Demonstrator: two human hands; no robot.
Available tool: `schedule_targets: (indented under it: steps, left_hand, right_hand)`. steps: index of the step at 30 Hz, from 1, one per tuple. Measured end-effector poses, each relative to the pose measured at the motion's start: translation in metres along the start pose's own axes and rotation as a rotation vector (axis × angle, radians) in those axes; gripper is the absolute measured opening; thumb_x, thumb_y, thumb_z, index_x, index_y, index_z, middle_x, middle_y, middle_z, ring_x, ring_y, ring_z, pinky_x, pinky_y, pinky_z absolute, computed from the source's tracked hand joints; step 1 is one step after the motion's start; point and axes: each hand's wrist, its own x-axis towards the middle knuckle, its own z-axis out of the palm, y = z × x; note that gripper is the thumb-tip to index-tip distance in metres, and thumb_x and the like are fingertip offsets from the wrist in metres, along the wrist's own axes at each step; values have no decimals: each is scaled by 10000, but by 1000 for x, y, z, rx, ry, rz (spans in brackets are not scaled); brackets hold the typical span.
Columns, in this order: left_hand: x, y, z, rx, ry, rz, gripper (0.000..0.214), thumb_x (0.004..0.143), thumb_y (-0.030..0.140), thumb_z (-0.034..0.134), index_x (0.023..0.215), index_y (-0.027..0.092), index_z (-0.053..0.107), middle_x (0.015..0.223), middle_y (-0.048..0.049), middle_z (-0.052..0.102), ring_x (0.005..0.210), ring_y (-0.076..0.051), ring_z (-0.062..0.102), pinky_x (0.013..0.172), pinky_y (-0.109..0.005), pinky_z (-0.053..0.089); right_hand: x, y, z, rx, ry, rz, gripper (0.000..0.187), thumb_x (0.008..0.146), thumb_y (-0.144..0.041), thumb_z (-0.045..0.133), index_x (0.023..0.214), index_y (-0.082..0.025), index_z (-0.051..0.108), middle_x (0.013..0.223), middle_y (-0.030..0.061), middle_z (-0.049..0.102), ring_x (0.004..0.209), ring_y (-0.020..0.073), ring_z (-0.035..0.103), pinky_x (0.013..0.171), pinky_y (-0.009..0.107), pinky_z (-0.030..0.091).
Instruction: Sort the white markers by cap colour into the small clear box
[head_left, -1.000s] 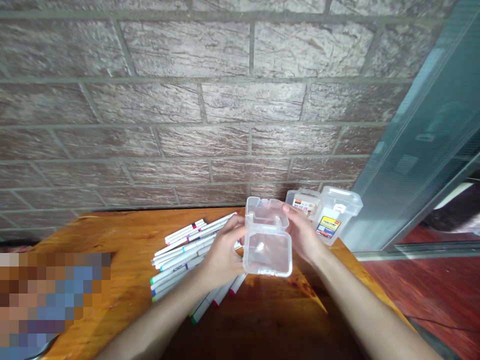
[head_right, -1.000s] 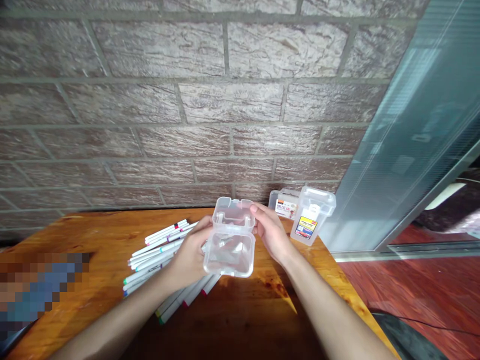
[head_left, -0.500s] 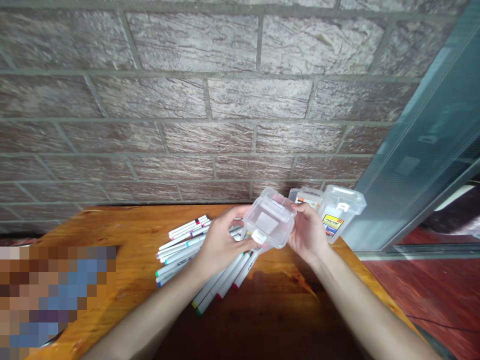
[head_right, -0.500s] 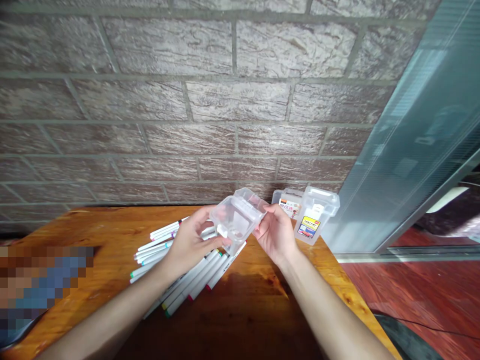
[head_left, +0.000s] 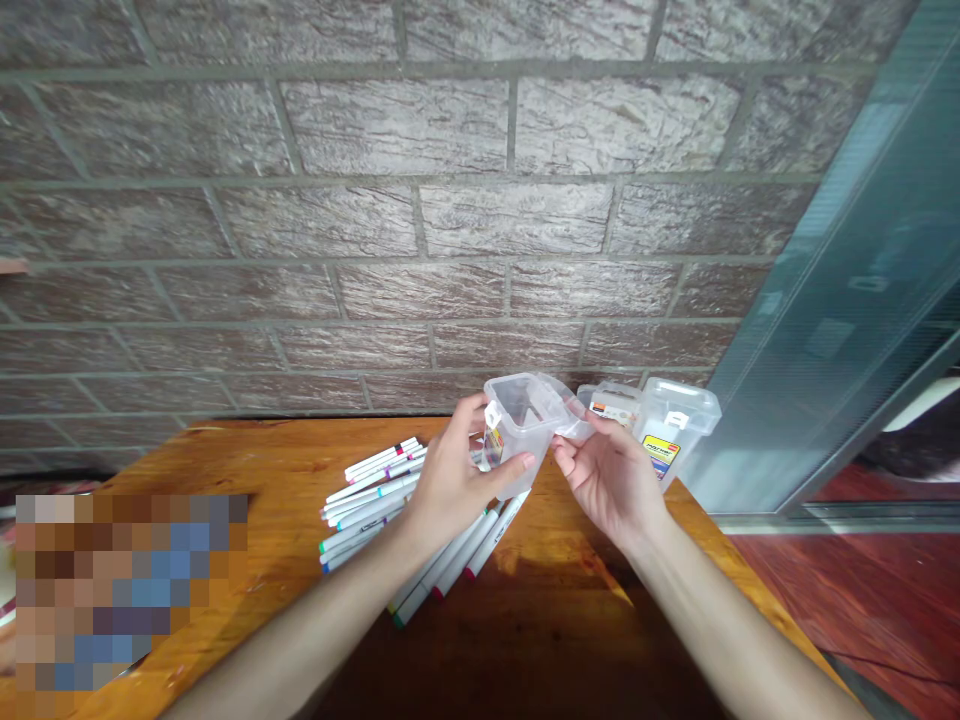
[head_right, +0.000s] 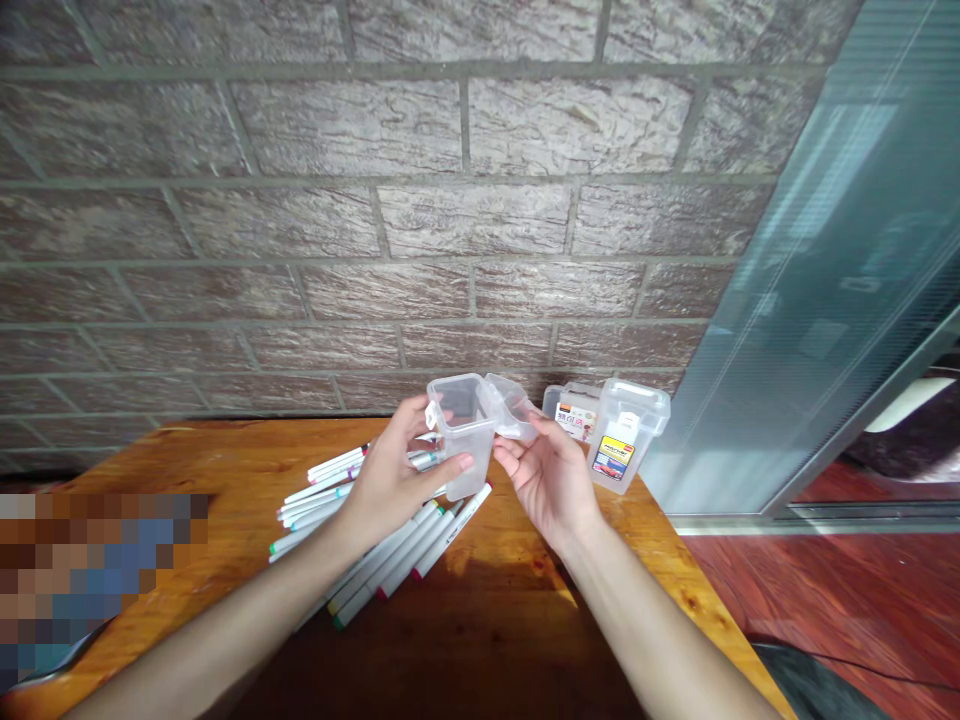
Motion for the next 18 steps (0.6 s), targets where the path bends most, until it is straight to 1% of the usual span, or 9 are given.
schedule_targets:
  steps: [3, 6, 8, 9, 11, 13, 15, 17, 18]
  left_hand:
    - [6, 0, -6, -92, -92, 10, 632, 826, 302, 845, 1372, 219, 539, 1412, -141, 632, 1288, -286, 636, 1048, -419, 549]
    - [13, 2, -13, -127, -200, -15, 689, 768, 215, 865, 1385, 229, 560, 1477, -152, 572, 1380, -315, 564, 1072, -450, 539]
    - [20, 6, -16, -134, -290, -4, 714, 742, 182, 869, 1394, 241, 585, 1491, -139, 574, 1398, -317, 550, 1130, -467, 492]
    - [23, 8, -17, -140, -340, 0, 680, 754, 162, 850, 1385, 230, 607, 1493, -137, 580, 1404, -316, 546, 1162, -472, 460]
    - [30, 13, -15, -160, -458, 30, 684, 748, 139, 836, 1393, 208, 616, 1461, -131, 623, 1366, -313, 588, 1169, -462, 452]
    - [32, 18, -8, -153, -550, 67, 675, 767, 136, 815, 1407, 195, 612, 1416, -125, 672, 1326, -316, 629, 1155, -469, 467]
    - [28, 21, 2, -140, -599, 105, 659, 807, 165, 798, 1434, 185, 596, 1473, -144, 644, 1365, -332, 606, 1170, -489, 457]
    - [18, 23, 12, -155, -532, 140, 655, 878, 150, 724, 1503, 196, 532, 1556, -150, 575, 1440, -316, 545, 1223, -492, 403]
    - [12, 23, 17, -156, -509, 167, 674, 890, 139, 704, 1530, 209, 504, 1594, -148, 535, 1472, -308, 512, 1244, -489, 378]
  right_hand:
    - [-14, -5, -13, -60, 43, -33, 272, 844, -317, 793, 1098, -253, 726, 1002, 26, 775, 770, 168, 740, 689, 250, 651]
    - [-29, -12, -36, -147, 94, -67, 213, 830, -291, 853, 1020, -244, 770, 1000, 0, 762, 768, 129, 705, 614, 185, 604]
    - [-41, -18, -51, -217, 105, -57, 221, 795, -250, 897, 987, -214, 794, 888, -3, 755, 683, 101, 663, 568, 152, 561]
    - [-47, -20, -57, -253, 101, -37, 246, 774, -226, 916, 990, -193, 801, 824, 1, 749, 641, 97, 646, 558, 153, 551]
    - [-62, -23, -65, -317, 84, 17, 330, 736, -193, 947, 1031, -165, 802, 718, 12, 740, 595, 110, 645, 537, 169, 541]
    - [-77, -24, -68, -377, 72, 63, 421, 726, -207, 960, 1108, -169, 784, 687, 28, 752, 595, 144, 681, 544, 207, 560]
    - [-94, -22, -70, -445, 80, 89, 456, 740, -268, 958, 1144, -180, 766, 718, 57, 779, 631, 185, 728, 580, 256, 594]
    - [-112, -17, -72, -467, 115, 90, 442, 738, -313, 960, 1116, -200, 762, 793, 84, 803, 675, 219, 762, 613, 302, 624]
    - [-121, -14, -73, -469, 128, 110, 432, 743, -336, 956, 1108, -215, 760, 813, 89, 808, 682, 235, 770, 629, 332, 639]
